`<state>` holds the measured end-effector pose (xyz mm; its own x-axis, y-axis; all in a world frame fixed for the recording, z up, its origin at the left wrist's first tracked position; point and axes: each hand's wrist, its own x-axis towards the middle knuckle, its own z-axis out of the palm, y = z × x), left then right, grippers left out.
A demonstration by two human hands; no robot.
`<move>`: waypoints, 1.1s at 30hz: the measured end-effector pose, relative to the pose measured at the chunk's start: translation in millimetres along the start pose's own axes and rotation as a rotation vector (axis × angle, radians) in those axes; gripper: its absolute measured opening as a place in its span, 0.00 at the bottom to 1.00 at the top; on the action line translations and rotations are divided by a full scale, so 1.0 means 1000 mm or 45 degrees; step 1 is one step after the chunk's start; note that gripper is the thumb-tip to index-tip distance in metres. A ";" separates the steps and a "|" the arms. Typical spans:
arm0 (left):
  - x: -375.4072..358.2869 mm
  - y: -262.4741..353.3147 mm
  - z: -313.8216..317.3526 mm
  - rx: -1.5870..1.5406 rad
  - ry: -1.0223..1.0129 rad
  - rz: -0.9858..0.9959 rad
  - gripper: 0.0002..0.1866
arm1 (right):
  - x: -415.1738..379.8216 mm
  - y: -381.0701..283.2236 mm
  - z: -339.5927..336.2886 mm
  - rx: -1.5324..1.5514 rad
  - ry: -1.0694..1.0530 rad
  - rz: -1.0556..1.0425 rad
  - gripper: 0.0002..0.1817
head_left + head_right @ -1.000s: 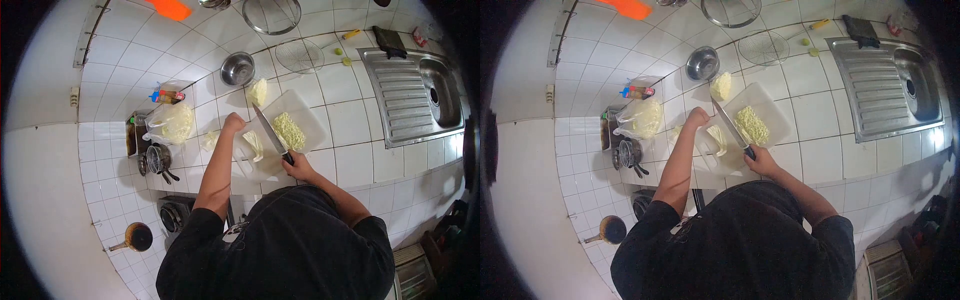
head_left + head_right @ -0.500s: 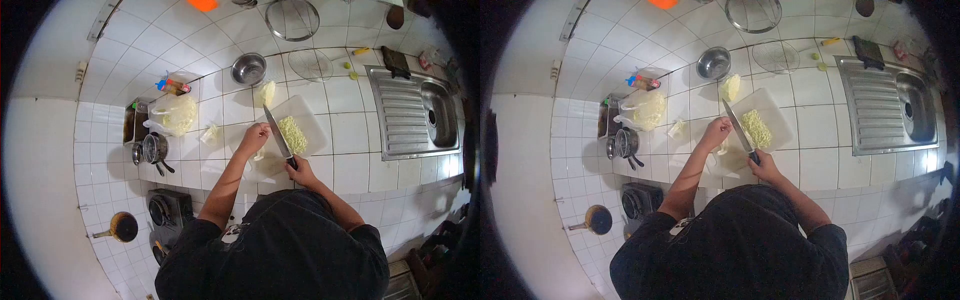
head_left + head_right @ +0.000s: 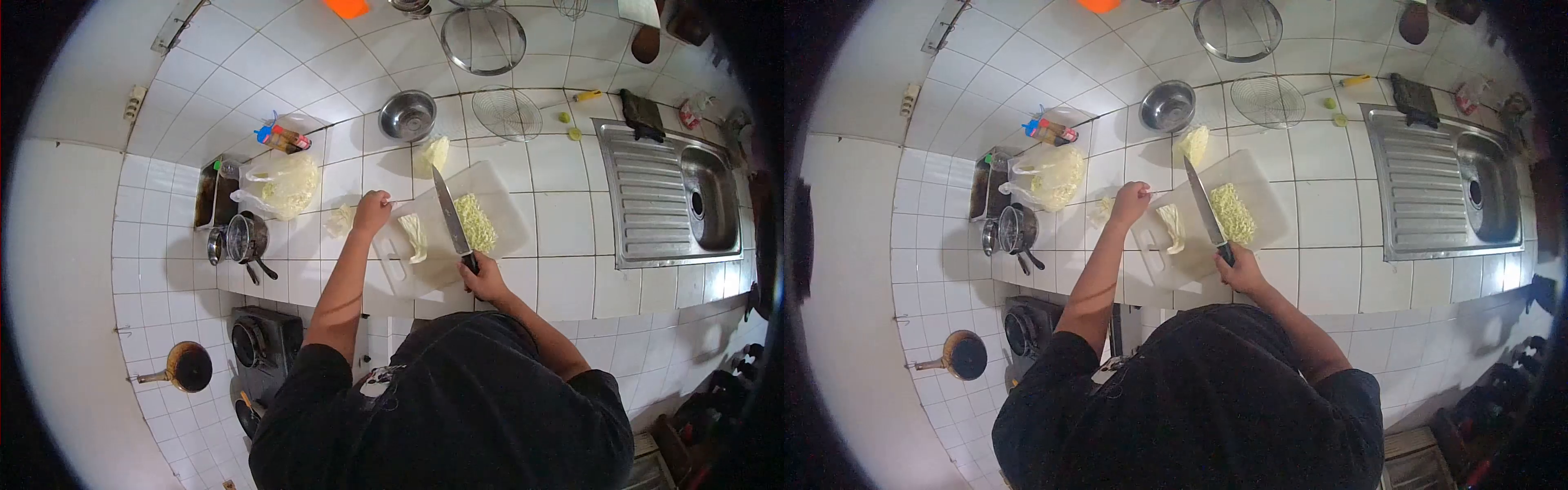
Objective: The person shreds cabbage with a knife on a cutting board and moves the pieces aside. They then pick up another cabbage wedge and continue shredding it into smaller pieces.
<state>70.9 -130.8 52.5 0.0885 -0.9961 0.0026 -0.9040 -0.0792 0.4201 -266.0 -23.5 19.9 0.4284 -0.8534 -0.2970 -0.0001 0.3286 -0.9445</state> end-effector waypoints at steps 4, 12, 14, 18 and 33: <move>0.002 -0.001 0.007 0.123 -0.118 0.149 0.10 | 0.003 0.008 -0.001 -0.105 -0.009 -0.022 0.14; 0.003 0.015 0.013 0.402 -0.229 0.322 0.04 | 0.002 0.006 0.000 -0.075 0.002 -0.017 0.14; -0.001 0.020 0.011 0.341 -0.121 0.257 0.01 | 0.003 0.007 0.000 -0.077 0.001 -0.055 0.14; -0.002 0.017 0.017 0.379 -0.011 0.243 0.00 | 0.000 0.000 0.000 -0.064 0.020 -0.014 0.14; -0.045 0.111 0.029 -0.139 -0.225 0.098 0.08 | 0.003 0.013 -0.001 -0.066 0.023 -0.131 0.14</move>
<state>-45.9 -95.8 72.4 -0.0624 -0.9912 -0.1170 -0.8540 -0.0076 0.5203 -265.3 -22.6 6.9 0.4124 -0.8887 -0.2003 -0.0041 0.2180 -0.9759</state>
